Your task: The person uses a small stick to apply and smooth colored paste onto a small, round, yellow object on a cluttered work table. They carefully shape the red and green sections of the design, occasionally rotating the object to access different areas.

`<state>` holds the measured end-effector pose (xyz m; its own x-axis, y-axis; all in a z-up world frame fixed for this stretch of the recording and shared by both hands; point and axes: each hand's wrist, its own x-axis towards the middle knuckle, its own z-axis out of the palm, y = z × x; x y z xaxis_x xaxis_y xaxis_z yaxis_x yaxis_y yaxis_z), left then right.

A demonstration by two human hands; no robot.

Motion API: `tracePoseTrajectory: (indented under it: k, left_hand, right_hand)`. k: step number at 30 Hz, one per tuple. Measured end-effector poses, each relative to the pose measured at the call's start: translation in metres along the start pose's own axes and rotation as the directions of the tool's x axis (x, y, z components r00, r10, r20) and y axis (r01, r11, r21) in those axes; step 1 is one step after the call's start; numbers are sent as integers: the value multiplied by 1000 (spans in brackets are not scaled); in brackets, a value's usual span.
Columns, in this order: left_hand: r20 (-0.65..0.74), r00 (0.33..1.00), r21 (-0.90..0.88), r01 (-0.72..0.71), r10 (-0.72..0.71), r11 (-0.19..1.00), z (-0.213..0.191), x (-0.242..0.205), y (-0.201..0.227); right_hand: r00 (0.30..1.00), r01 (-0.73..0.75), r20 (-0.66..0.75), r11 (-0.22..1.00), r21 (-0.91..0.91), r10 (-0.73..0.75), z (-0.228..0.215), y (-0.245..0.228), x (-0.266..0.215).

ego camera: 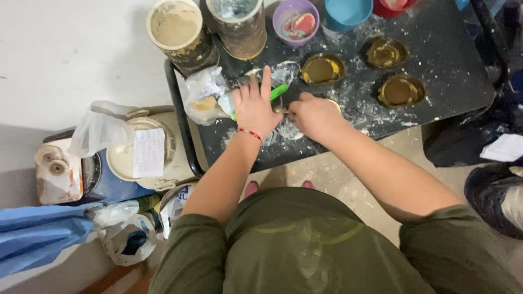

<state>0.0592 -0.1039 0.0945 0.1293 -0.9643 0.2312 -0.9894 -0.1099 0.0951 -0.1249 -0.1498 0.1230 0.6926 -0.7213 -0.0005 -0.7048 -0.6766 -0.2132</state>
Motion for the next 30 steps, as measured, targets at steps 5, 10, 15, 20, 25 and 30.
tracePoseTrajectory:
  k: [5,10,15,20,25,30]
  left_hand:
    - [144,990,-4,10,-10,1000,-1,0,0]
    - [191,982,36,7,-14,999,-10,3,3]
    - [217,976,-15,10,-7,1000,-9,3,3]
    - [158,987,-93,-23,37,995,-16,-1,2]
    - [88,950,-192,-278,298,941,-45,-16,40]
    - [171,868,-596,-285,466,751,-5,-24,78]
  right_hand:
    - [986,-94,152,975,204,63,-20,13,12]
    - [940,-216,315,941,262,129,-14,5,30]
    - [903,-257,398,945,202,161,-47,13,22]
    - [931,-365,138,840,400,339,-100,57,-33]
    - [796,-540,86,640,547,599,-30,133,-112]
    - [705,-296,322,-151,943,632,28,105,-131]
